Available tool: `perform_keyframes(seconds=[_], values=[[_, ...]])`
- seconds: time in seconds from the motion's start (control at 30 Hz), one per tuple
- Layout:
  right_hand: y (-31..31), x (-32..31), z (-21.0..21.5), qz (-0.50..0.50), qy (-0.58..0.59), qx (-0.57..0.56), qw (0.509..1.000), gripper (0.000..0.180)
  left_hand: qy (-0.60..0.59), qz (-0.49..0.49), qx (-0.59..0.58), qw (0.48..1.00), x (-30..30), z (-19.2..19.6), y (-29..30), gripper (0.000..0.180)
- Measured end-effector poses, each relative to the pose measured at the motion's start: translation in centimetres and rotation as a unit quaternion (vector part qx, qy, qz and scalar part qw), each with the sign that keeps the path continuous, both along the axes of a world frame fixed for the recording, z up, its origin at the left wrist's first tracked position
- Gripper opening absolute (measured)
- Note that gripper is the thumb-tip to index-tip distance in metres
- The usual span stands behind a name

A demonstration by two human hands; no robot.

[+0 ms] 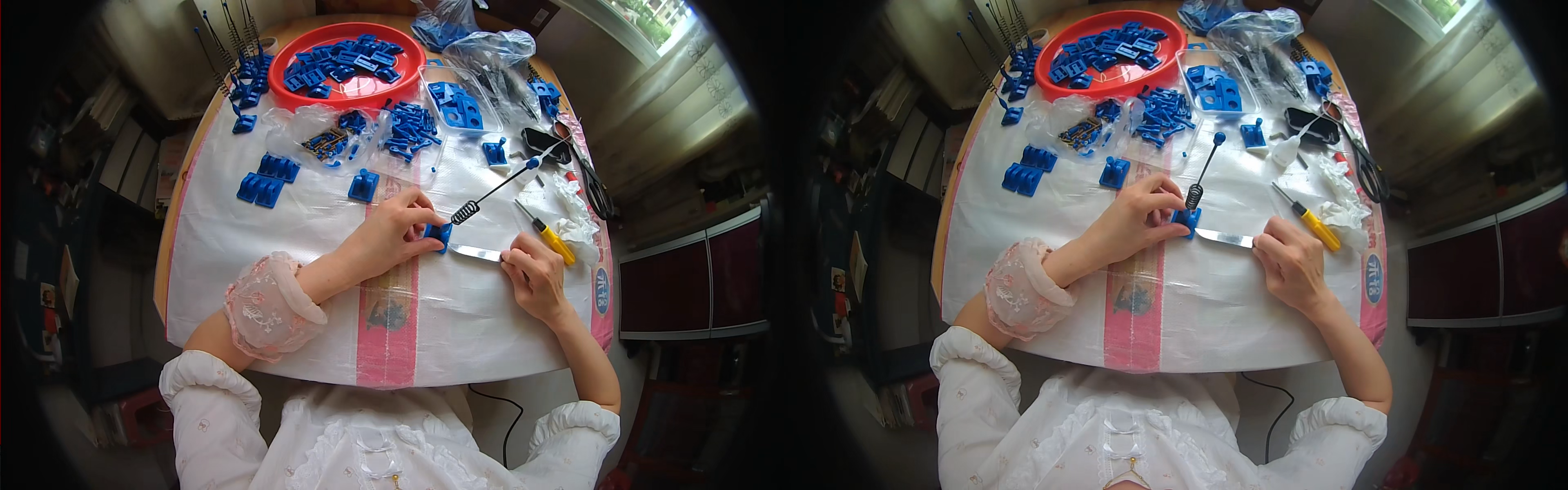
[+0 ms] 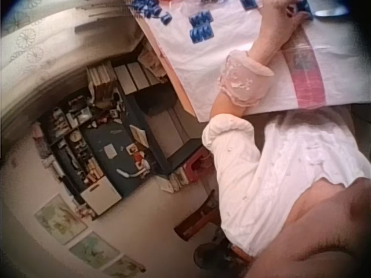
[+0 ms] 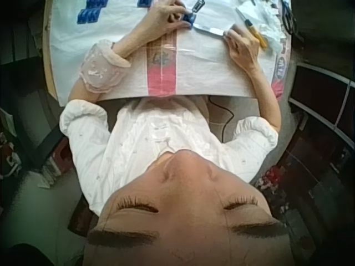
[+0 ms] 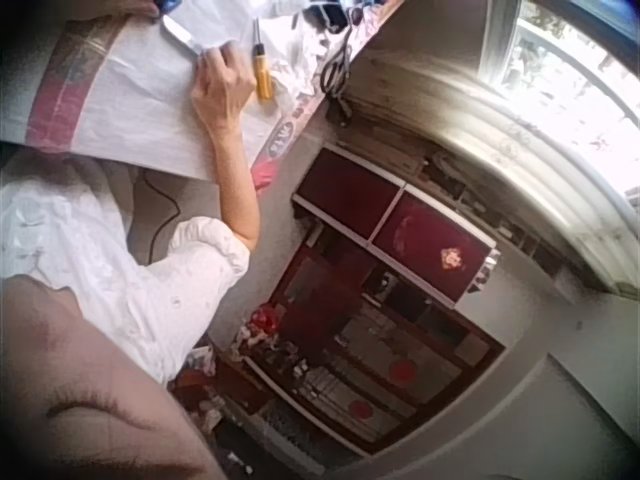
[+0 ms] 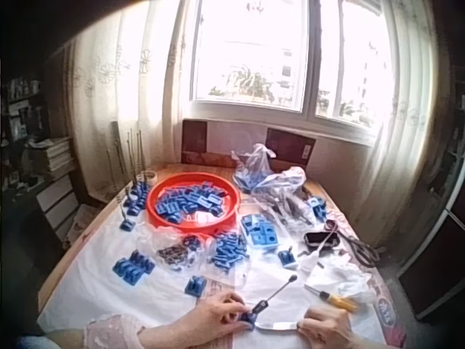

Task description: The recorder is manually assembling a lighting fixture component using blue plastic pieces, a metal spring, and a soldering iron.

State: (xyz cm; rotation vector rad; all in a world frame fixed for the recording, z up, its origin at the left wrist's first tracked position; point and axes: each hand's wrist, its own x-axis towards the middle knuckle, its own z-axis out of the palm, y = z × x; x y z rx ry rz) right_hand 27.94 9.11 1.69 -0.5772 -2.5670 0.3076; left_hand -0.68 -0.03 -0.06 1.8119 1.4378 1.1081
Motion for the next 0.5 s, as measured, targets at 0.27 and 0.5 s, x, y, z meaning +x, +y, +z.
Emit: perform_keyframes(seconds=[0.27,0.5], values=[[-0.04,-0.31,-0.21,-0.01,0.003,0.01,1.0,0.01,0.004,-0.004,-0.002,1.0,-0.1,-0.09,0.04,0.025],[0.04,-0.13,-0.02,-0.003,-0.003,0.003,1.0,0.01,0.002,-0.004,-0.002,1.0,-0.05,0.16,-0.06,0.026]])
